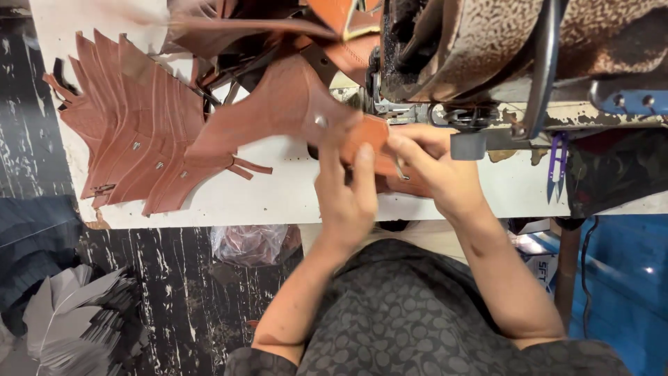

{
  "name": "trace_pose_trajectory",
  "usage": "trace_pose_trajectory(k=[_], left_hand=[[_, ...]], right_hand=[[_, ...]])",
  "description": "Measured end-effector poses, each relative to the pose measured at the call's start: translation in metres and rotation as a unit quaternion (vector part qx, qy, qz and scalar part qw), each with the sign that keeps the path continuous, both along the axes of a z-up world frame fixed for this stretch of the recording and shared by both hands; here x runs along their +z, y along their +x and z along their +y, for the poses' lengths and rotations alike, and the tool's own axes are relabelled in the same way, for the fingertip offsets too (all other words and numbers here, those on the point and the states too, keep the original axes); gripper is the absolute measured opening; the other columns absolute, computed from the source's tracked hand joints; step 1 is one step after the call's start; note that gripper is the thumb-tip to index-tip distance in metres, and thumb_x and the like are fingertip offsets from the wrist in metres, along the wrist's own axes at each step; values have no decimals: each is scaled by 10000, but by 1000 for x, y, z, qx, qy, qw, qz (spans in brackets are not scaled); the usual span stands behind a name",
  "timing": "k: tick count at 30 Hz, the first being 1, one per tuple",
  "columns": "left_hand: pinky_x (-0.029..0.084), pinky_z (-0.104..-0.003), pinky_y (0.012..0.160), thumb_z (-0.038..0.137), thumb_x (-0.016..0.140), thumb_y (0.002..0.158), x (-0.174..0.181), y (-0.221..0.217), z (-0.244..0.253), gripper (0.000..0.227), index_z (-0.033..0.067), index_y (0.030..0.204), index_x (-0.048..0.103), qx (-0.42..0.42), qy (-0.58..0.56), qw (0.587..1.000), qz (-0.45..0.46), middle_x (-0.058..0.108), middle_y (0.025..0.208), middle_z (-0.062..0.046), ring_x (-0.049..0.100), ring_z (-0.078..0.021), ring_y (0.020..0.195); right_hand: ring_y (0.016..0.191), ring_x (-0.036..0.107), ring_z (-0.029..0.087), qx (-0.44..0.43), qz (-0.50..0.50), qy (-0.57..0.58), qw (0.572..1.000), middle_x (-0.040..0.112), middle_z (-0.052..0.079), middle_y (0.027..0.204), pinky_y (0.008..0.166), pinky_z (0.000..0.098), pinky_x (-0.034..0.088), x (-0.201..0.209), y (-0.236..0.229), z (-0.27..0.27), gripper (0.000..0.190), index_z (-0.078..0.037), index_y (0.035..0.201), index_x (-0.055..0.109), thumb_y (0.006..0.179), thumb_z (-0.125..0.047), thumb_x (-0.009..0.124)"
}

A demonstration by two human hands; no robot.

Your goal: Stitch together various cut leather pieces using an industrial sewing machine to create shoe upper components.

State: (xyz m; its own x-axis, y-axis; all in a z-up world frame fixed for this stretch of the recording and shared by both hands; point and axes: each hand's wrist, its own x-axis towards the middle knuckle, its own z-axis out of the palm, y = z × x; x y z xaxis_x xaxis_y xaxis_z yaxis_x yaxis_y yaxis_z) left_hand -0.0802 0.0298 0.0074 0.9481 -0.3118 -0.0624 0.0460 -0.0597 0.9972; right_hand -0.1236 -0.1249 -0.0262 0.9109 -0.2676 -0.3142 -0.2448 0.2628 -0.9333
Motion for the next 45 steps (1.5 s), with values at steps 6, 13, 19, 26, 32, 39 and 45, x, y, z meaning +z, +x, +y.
trace_pose_trajectory(k=[6,13,19,26,32,39,45], left_hand=[[531,-301,1048,83,537,1153,-20,37,1,267,-5,1405,517,-37,-39,996,-65,651,1267,-120,651,-165,1169],[556,-286,959,105,544,1085,-7,49,4,308,16,1380,530,-69,-16,998,7,694,1214,-79,685,-139,1075],[526,-298,1055,95,552,1102,-12,51,1,314,15,1404,525,-84,-15,996,-15,699,1251,-94,671,-153,1165],[535,-280,994,56,540,1117,-14,61,-6,278,20,1393,529,-87,-57,995,-10,673,1180,-76,652,-129,1074],[525,-217,825,27,500,1170,-26,79,-21,188,19,1356,525,-116,-155,981,10,638,1104,-37,610,-61,923],[468,-192,661,95,521,1145,-27,106,-27,217,32,1352,543,-143,-132,981,5,641,960,21,565,-34,766],[475,-188,711,135,550,1158,-36,112,-11,212,36,1346,549,-171,-145,974,-37,635,938,17,562,-33,796]], right_hand=[[770,640,109,-7,-35,68,997,706,48,880,749,258,529,-3,20,-5,161,23,1101,737,1016,-108,695],[857,666,83,-49,34,53,997,741,21,968,784,240,537,-12,20,-3,205,7,1115,748,959,-125,734],[876,680,73,-58,26,26,998,744,8,970,812,231,550,-3,23,-4,162,-12,1077,767,969,-133,753],[780,665,109,-55,0,12,998,729,41,902,696,247,534,-5,24,-4,121,17,1047,772,1013,-95,740],[801,713,126,-43,-42,36,998,760,68,939,711,253,586,12,27,-6,162,16,1101,749,1005,-86,668],[749,715,131,-45,-26,-32,998,754,92,867,653,255,576,30,28,-2,113,31,1031,757,990,-52,692],[718,630,79,-128,-195,-216,948,677,57,876,631,241,514,-9,8,-40,121,32,992,608,895,100,633]])
